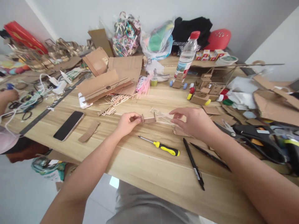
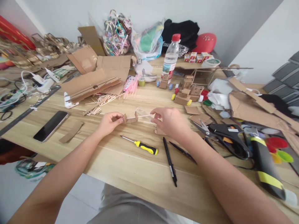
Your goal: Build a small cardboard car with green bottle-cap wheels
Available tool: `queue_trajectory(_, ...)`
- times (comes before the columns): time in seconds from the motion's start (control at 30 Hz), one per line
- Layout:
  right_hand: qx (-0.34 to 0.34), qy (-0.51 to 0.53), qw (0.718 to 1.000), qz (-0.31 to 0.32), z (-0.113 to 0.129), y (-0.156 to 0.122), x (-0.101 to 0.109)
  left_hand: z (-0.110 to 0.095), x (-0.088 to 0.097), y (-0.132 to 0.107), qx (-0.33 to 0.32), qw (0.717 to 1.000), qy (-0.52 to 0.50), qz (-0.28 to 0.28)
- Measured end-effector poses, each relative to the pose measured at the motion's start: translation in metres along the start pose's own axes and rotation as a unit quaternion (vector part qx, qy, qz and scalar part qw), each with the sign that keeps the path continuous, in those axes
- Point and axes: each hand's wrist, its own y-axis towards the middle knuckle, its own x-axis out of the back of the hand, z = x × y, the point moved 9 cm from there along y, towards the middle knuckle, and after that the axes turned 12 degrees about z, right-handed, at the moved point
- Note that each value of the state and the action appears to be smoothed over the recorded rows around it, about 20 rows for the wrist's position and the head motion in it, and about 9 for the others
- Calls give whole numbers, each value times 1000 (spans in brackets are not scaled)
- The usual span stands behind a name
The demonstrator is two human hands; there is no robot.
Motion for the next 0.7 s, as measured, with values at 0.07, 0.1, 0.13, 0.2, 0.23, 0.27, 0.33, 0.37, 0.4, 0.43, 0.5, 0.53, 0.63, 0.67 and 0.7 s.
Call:
queue_trajectory(0.07,-10,7,999,-35,-8,-11,17,0,3,-1,-3,1000,-15,-8)
queue_trajectory(0.1,-11,10,999,-51,-9,-18,23,0,3,-1,-4,1000,-22,-11)
queue_trajectory(0.13,-6,12,998,-63,-8,-25,27,-1,3,-1,-5,999,-29,-13)
queue_trajectory(0.2,17,8,997,-74,-2,-38,29,-1,2,-1,-8,999,-42,-14)
queue_trajectory(0.23,29,1,996,-84,3,-44,28,-2,0,-1,-10,999,-48,-14)
queue_trajectory(0.27,37,-9,994,-102,7,-51,28,-4,-1,-2,-12,998,-54,-14)
queue_trajectory(0.33,45,-34,987,-154,15,-61,28,-9,-5,-4,-18,998,-62,-13)
queue_trajectory(0.37,46,-40,984,-170,18,-64,26,-12,-8,-5,-22,998,-65,-13)
queue_trajectory(0.4,43,-33,984,-170,18,-65,21,-16,-10,-6,-26,997,-67,-13)
queue_trajectory(0.43,37,-15,987,-155,17,-63,15,-20,-11,-8,-29,997,-68,-14)
queue_trajectory(0.5,18,38,993,-112,13,-59,4,-28,-14,-11,-37,997,-69,-17)
queue_trajectory(0.53,5,63,993,-97,10,-59,1,-31,-15,-12,-41,997,-67,-18)
queue_trajectory(0.63,-27,111,989,-96,2,-66,9,-36,-13,-13,-41,991,-117,-45)
queue_trajectory(0.67,-38,130,986,-100,-1,-69,14,-35,-12,-14,-34,985,-157,-60)
queue_trajectory(0.7,-47,153,982,-104,-4,-73,19,-34,-13,-14,-25,977,-199,-71)
